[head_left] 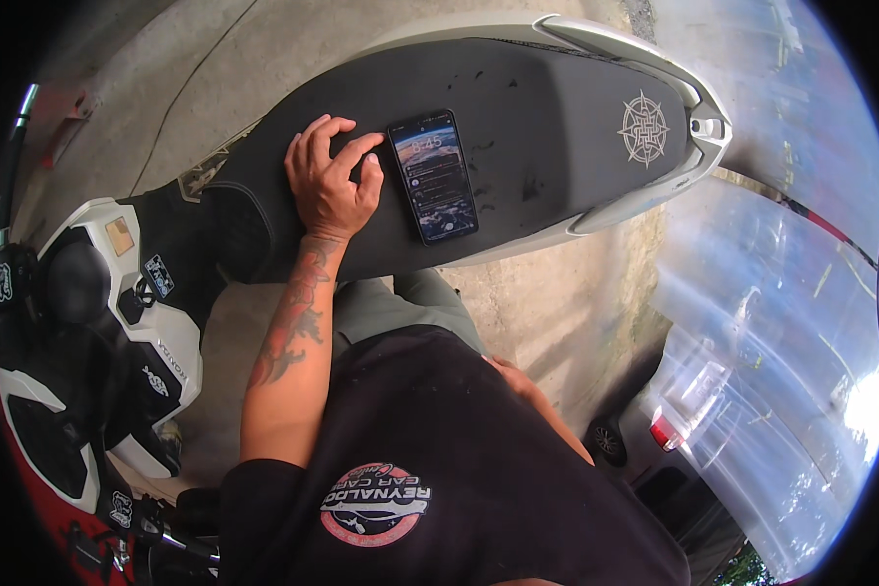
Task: The person sands the lower edge of a black vehicle panel using a sanding block and water. They dip the sanding block and a cloth into a bucket of water, apply water to the panel, and repeatedly rub the sanding block along the edge before wiping it with the cloth.
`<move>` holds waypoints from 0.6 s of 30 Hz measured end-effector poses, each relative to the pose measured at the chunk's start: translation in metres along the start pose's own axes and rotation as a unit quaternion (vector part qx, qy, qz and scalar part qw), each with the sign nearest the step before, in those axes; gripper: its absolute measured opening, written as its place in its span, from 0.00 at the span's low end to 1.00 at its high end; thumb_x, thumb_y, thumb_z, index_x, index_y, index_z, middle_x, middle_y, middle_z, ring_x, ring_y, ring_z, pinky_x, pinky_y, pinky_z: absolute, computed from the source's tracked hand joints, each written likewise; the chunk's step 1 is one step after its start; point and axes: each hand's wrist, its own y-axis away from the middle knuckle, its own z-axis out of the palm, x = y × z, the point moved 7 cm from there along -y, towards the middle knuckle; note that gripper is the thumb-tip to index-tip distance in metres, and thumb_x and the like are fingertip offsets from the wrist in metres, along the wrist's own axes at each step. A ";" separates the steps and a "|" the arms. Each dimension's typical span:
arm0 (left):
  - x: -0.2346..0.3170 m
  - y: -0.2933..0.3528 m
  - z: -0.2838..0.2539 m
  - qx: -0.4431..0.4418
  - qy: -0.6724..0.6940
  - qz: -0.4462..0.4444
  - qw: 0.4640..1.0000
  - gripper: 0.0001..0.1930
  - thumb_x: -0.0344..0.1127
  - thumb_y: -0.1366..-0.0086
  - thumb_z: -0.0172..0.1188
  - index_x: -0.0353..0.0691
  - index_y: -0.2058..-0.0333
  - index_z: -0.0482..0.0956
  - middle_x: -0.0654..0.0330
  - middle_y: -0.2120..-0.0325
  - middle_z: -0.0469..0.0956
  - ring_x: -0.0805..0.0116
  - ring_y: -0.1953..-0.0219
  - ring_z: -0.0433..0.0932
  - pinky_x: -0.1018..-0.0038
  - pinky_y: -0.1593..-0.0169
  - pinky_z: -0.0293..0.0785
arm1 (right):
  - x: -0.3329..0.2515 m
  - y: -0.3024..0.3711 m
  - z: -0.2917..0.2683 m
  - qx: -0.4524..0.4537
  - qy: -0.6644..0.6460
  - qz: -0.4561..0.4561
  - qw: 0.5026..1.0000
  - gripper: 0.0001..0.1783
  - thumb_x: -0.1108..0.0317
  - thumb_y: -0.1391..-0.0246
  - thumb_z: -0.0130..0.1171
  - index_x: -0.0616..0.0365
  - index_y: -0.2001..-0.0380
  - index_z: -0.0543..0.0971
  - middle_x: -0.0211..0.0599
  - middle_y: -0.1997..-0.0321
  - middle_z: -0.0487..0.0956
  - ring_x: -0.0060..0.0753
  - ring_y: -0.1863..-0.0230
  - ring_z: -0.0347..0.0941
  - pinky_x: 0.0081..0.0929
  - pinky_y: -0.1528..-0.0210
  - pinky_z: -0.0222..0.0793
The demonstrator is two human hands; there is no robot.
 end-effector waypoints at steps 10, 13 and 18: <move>0.000 0.000 -0.003 -0.005 -0.010 0.007 1.000 0.12 0.37 0.42 0.62 0.54 0.59 0.88 0.66 0.50 0.77 0.57 0.40 0.73 0.58 0.35 0.63 | -0.184 0.074 0.052 0.215 0.359 -0.432 0.799 0.22 0.73 0.46 0.63 0.59 0.46 0.78 0.46 0.57 0.79 0.44 0.61 0.78 0.38 0.54 0.76; -0.001 0.001 -0.004 -0.005 -0.019 0.007 1.000 0.12 0.37 0.42 0.62 0.54 0.59 0.88 0.67 0.50 0.77 0.57 0.40 0.74 0.58 0.36 0.63 | -0.242 0.118 0.107 0.201 0.361 -0.549 0.727 0.21 0.73 0.47 0.67 0.58 0.48 0.79 0.47 0.53 0.75 0.46 0.55 0.74 0.37 0.53 0.74; 0.002 -0.001 -0.001 -0.002 -0.015 0.009 1.000 0.12 0.37 0.43 0.62 0.54 0.59 0.88 0.67 0.51 0.78 0.58 0.40 0.74 0.58 0.36 0.64 | -0.303 0.146 0.155 0.187 0.389 -0.647 0.629 0.22 0.71 0.51 0.72 0.54 0.50 0.80 0.48 0.48 0.70 0.49 0.51 0.71 0.40 0.50 0.72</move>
